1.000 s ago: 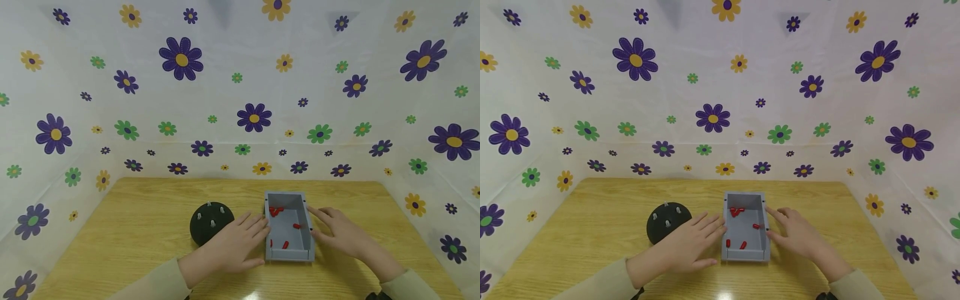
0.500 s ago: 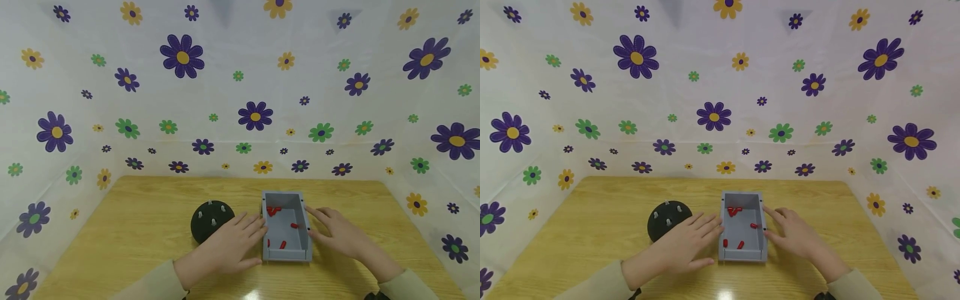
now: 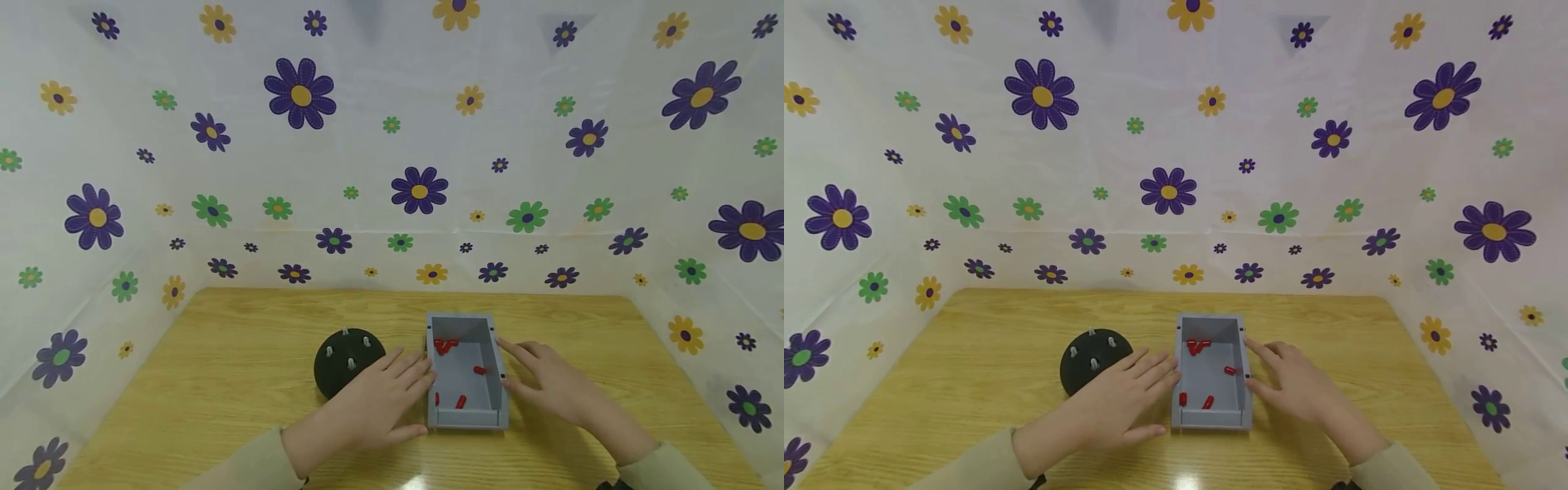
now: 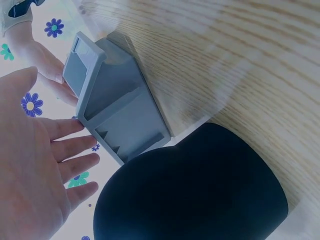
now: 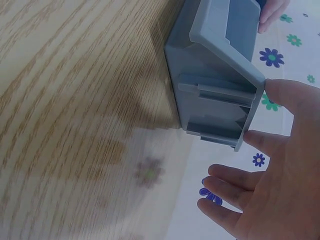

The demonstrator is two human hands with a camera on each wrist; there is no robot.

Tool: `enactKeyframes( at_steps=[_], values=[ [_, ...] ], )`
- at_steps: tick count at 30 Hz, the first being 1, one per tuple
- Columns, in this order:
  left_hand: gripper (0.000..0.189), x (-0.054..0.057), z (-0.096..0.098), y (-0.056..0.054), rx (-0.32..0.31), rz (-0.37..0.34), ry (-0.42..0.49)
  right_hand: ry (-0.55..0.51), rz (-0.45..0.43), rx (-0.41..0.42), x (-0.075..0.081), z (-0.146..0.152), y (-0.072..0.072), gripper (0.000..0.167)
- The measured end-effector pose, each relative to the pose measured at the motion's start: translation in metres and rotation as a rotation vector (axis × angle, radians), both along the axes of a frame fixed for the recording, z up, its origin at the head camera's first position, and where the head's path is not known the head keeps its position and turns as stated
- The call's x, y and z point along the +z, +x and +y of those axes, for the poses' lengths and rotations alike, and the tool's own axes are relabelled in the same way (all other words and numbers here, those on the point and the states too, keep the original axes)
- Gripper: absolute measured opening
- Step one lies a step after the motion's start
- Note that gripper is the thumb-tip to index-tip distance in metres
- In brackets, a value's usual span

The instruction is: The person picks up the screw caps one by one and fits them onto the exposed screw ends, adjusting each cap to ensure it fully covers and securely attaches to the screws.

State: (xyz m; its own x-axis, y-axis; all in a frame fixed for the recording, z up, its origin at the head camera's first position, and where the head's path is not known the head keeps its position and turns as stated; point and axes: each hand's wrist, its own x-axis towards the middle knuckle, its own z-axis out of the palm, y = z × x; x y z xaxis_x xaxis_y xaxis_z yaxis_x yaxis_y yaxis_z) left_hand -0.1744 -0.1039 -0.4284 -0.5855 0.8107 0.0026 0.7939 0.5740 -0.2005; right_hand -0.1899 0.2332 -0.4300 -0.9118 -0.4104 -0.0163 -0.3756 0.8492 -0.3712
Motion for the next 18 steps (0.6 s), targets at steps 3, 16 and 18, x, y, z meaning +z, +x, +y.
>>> enactKeyframes(
  at_steps=[3, 16, 18],
  values=[
    [0.075, 0.0000, -0.0006, 0.0000, -0.003, 0.000, 0.007, -0.003, -0.008, -0.001, -0.0002, -0.0006, 0.0000, 0.071],
    [0.073, 0.0014, -0.0053, 0.0028, -0.006, 0.003, 0.015, -0.017, -0.002, 0.015, -0.0003, -0.0033, -0.0002, 0.070],
    [0.073, 0.0025, -0.0057, 0.0029, -0.003, -0.007, 0.016, -0.018, -0.002, 0.014, -0.0008, -0.0036, -0.0004, 0.070]
  ],
)
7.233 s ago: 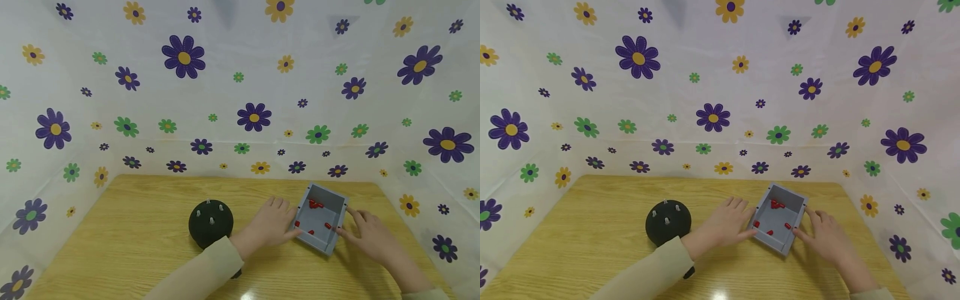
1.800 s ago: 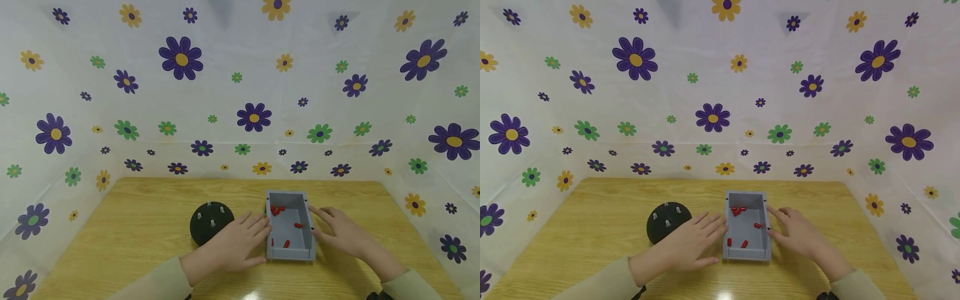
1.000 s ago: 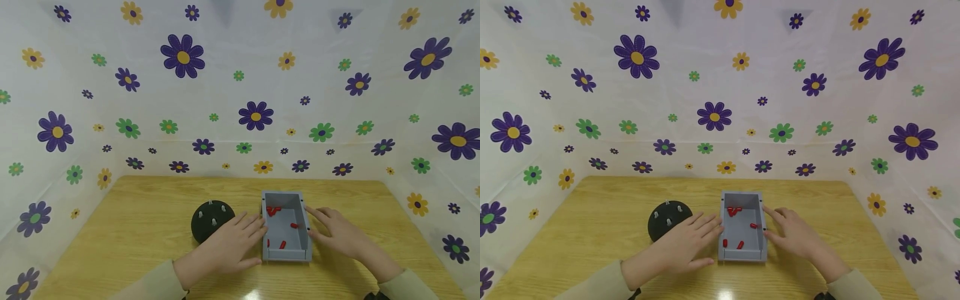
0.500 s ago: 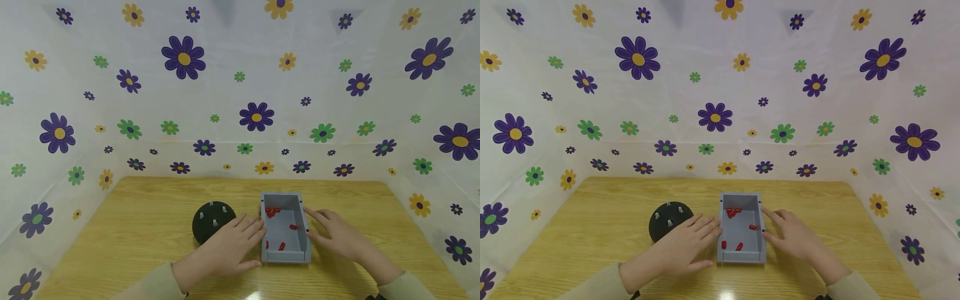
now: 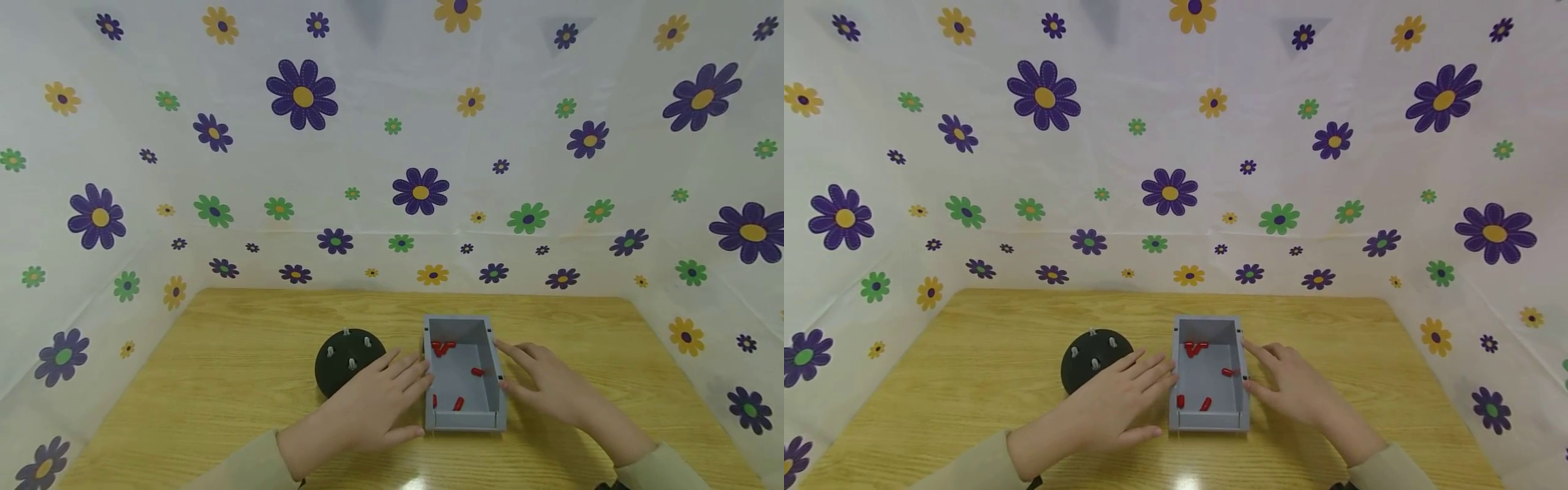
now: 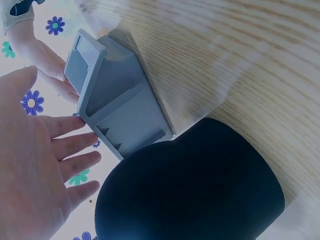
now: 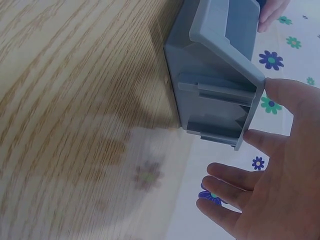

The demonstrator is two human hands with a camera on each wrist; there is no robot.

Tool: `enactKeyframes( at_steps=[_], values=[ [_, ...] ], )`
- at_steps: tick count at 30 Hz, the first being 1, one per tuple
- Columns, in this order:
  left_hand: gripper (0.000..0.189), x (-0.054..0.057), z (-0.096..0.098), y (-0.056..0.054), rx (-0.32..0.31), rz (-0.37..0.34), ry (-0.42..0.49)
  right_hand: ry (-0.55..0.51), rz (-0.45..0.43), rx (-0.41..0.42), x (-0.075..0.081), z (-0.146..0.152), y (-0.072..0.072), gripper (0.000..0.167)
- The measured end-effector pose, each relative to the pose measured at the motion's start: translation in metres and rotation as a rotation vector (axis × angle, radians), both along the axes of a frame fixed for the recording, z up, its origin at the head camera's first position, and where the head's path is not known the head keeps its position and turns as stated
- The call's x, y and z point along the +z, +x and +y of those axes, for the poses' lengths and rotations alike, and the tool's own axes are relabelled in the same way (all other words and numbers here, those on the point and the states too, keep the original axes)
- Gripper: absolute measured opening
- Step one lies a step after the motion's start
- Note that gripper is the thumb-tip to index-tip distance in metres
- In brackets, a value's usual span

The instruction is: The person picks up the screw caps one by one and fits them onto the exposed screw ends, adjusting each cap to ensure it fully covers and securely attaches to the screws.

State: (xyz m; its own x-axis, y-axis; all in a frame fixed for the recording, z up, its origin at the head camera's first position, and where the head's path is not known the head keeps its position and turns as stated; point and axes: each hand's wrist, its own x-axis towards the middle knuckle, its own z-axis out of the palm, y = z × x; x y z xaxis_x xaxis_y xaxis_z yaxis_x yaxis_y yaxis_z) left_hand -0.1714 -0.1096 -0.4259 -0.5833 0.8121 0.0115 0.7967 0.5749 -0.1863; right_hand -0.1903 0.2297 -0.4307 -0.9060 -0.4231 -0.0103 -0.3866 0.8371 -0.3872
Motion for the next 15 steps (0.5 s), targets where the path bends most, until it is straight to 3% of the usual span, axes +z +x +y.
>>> enactKeyframes(
  at_steps=[15],
  values=[
    [0.070, 0.014, -0.004, -0.001, 0.016, -0.023, 0.045, -0.008, -0.017, 0.002, 0.000, 0.001, 0.000, 0.071]
  ],
)
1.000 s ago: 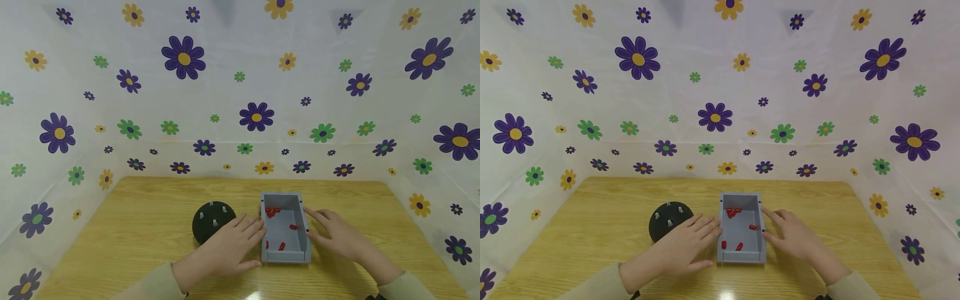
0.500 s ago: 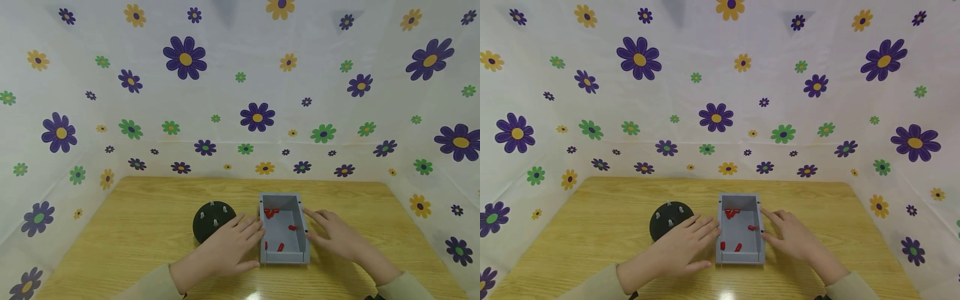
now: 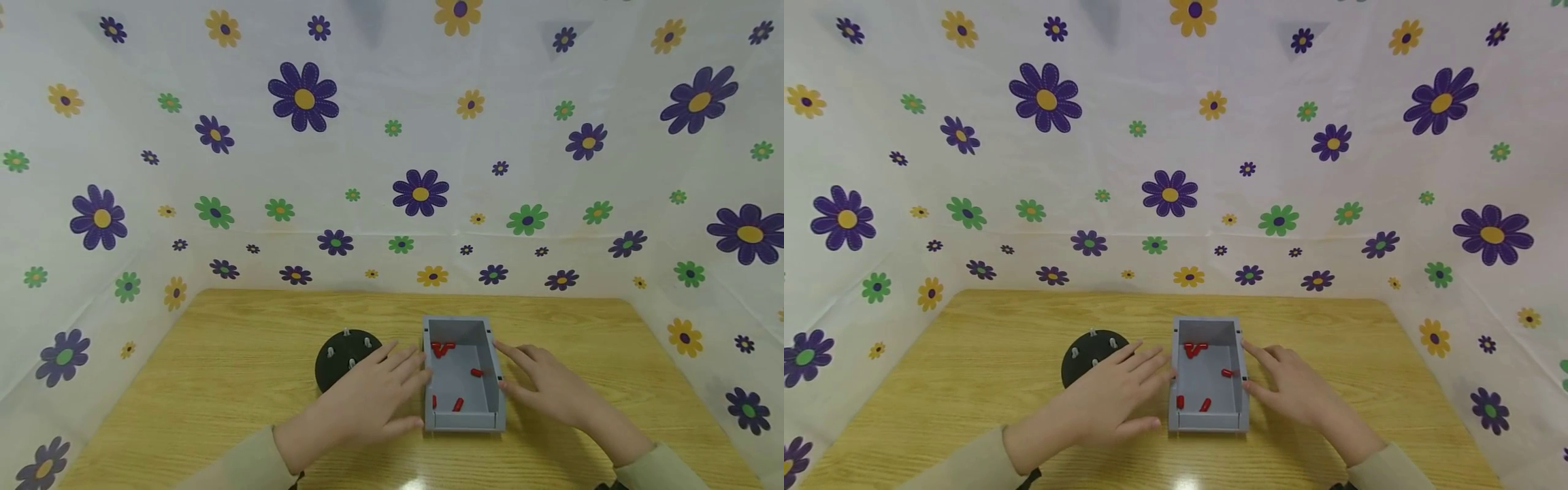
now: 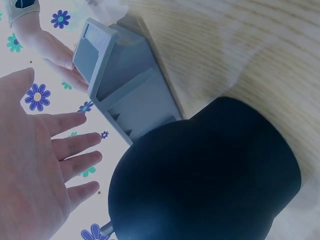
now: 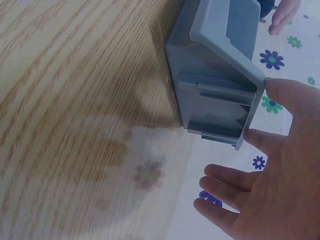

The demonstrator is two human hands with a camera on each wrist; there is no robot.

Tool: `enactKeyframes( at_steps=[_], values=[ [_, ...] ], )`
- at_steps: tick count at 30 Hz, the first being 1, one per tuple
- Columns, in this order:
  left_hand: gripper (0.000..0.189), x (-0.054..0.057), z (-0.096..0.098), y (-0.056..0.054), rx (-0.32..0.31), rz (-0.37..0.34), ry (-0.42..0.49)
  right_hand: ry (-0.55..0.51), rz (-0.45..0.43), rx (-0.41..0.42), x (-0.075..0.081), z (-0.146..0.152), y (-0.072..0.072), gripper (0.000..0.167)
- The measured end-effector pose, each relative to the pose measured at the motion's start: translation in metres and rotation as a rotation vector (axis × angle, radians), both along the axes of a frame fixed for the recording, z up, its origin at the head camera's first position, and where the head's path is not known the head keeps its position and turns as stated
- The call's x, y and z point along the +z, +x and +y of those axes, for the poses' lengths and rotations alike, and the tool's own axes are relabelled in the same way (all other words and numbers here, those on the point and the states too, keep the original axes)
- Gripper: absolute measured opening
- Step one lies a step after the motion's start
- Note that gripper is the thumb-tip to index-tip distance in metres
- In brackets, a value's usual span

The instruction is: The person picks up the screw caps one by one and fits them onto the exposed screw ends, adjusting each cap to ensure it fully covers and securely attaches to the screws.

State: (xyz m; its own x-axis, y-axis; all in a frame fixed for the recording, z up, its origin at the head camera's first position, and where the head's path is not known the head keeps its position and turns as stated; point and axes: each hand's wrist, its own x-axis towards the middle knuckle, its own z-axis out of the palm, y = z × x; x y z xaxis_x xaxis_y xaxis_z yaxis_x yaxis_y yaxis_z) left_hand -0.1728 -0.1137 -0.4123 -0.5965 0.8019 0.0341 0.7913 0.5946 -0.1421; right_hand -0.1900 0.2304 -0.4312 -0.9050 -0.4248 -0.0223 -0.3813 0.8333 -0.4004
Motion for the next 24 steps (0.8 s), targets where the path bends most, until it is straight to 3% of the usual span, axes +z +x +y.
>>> enactKeyframes(
  at_steps=[15, 24],
  values=[
    [0.073, 0.022, -0.008, -0.008, 0.033, 0.020, 0.035, -0.001, -0.035, -0.008, 0.000, 0.001, -0.001, 0.072],
    [0.071, 0.024, -0.017, -0.012, 0.065, 0.052, 0.067, -0.008, -0.061, -0.021, -0.002, 0.001, -0.001, 0.074]
  ],
)
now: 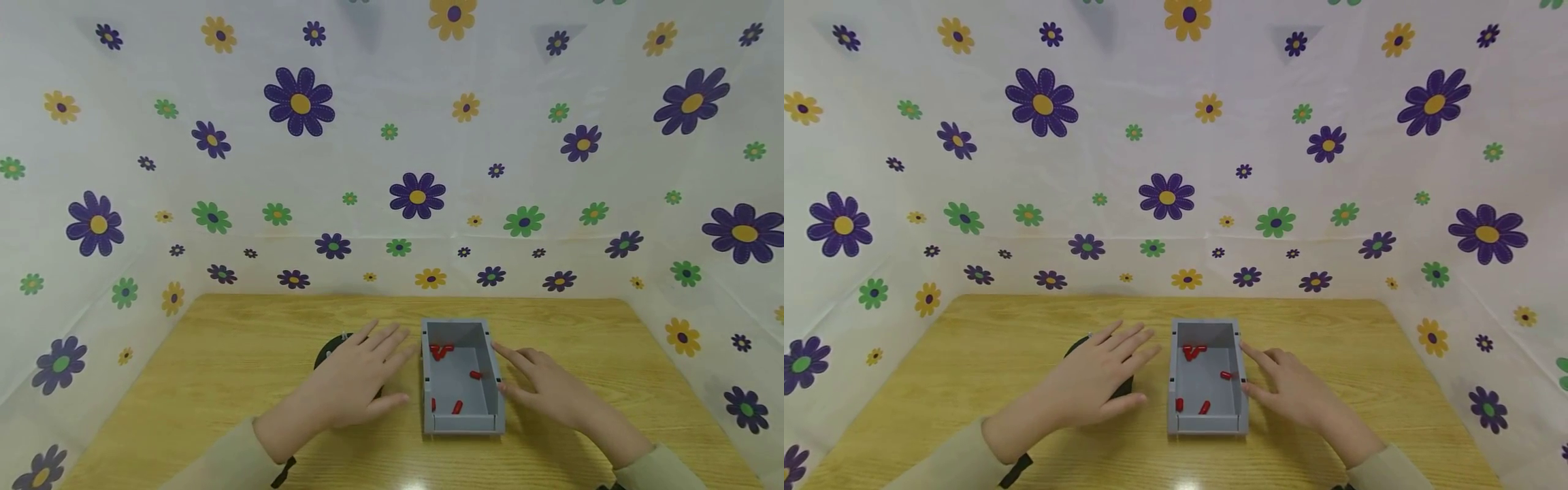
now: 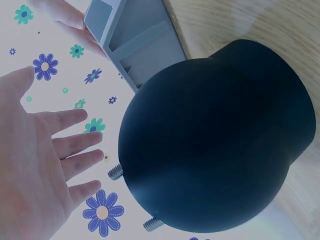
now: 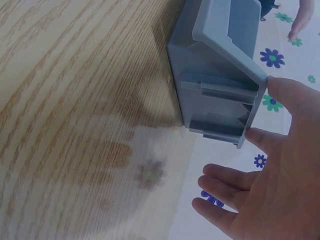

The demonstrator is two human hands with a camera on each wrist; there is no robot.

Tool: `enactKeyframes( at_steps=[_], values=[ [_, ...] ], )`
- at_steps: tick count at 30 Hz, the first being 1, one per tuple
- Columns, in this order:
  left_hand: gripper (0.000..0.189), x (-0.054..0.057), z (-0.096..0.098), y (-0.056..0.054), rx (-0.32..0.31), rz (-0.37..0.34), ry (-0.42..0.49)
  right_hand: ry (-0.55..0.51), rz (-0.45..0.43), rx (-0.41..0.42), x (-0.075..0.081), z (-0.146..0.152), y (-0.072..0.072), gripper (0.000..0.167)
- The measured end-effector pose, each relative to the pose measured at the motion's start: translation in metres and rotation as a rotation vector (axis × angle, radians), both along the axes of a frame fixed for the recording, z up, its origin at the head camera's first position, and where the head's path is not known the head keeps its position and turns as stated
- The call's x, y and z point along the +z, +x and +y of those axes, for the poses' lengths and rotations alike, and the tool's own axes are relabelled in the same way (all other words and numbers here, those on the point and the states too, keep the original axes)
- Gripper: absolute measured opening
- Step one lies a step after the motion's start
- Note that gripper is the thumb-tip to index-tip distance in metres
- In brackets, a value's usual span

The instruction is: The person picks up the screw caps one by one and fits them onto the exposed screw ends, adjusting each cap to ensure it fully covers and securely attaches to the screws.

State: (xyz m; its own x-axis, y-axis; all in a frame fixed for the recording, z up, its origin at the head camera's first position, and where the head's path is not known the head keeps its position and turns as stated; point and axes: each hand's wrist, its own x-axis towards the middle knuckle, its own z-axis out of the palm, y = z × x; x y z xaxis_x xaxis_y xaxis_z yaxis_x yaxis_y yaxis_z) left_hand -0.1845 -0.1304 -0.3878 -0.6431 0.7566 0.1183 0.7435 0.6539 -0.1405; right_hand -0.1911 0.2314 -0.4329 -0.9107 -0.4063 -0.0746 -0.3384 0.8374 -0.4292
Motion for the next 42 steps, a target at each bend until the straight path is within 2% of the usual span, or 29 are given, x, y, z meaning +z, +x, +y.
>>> enactKeyframes(
  at_steps=[11, 20, 32, 42],
  values=[
    [0.070, -0.004, -0.011, -0.002, 0.029, 0.032, 0.034, -0.025, 0.006, 0.000, -0.001, 0.001, 0.001, 0.073],
    [0.067, -0.005, -0.024, -0.005, 0.075, -0.012, 0.076, -0.036, 0.001, 0.006, -0.001, 0.002, 0.000, 0.074],
    [0.066, -0.011, -0.040, -0.005, 0.143, -0.017, 0.143, -0.029, -0.005, -0.001, -0.004, 0.003, 0.000, 0.074],
    [0.064, -0.017, -0.055, -0.005, 0.198, 0.020, 0.165, -0.037, -0.019, -0.008, -0.002, 0.003, -0.001, 0.074]
  ],
)
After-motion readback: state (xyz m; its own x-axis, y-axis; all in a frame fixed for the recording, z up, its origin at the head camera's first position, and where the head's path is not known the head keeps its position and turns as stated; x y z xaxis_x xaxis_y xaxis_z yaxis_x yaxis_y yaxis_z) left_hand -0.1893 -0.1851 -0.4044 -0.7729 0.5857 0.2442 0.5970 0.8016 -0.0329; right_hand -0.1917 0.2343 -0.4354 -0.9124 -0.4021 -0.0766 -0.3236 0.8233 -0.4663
